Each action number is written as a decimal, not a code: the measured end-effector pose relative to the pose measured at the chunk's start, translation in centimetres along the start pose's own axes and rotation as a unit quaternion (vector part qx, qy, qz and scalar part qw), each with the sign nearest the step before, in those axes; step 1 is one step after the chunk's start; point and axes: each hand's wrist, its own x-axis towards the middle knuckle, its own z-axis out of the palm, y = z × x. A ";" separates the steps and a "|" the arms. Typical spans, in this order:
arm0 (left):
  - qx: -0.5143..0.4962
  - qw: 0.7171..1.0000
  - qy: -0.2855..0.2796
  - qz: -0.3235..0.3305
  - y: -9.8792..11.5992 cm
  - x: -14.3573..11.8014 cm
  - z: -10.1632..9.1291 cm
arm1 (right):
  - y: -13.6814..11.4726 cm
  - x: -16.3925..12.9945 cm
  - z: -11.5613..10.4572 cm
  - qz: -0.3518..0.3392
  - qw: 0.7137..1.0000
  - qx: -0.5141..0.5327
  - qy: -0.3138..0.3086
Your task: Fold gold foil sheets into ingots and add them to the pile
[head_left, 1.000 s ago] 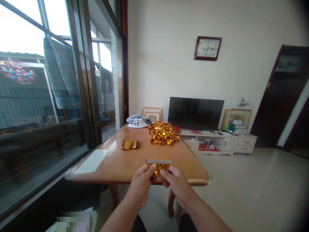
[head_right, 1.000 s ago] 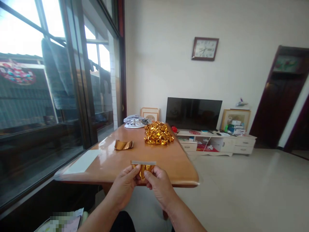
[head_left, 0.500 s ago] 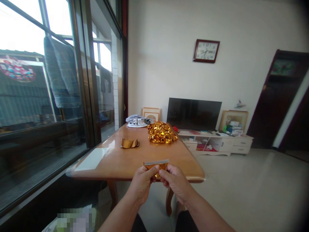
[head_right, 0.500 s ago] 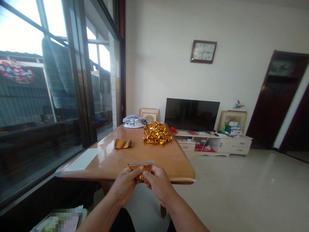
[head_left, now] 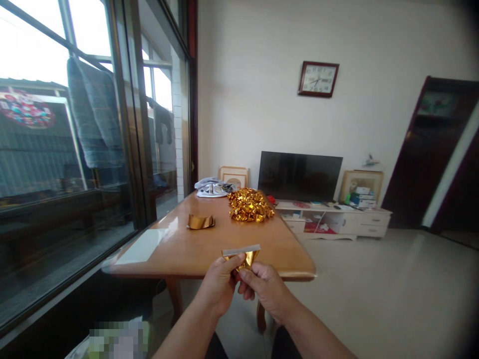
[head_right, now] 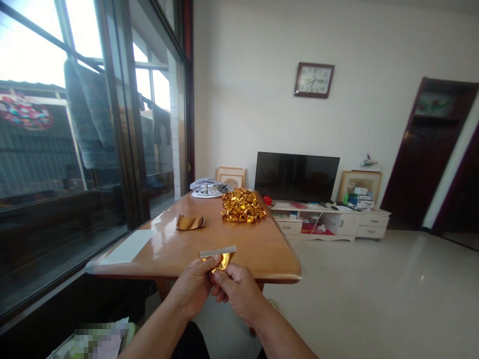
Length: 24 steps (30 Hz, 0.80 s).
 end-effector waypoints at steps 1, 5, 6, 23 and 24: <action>-0.004 1.000 -0.003 -0.004 0.0 0.0 -0.1 | 0.2 0.0 0.0 -0.006 1.000 -0.001 0.002; 0.011 1.000 -0.022 0.010 -0.5 0.1 -0.5 | 0.9 -0.2 0.1 -0.003 1.000 0.005 0.013; 0.021 0.999 -0.028 0.012 -0.6 0.1 -0.6 | 1.0 -0.3 0.0 0.005 1.000 0.006 0.012; 0.138 0.988 -0.012 0.064 0.6 -0.9 -0.9 | -2.7 -0.7 -2.1 -0.044 0.996 0.023 0.067; 0.146 0.987 -0.006 0.064 0.5 -0.8 -1.1 | -2.5 -0.6 -2.3 -0.048 0.997 0.009 0.061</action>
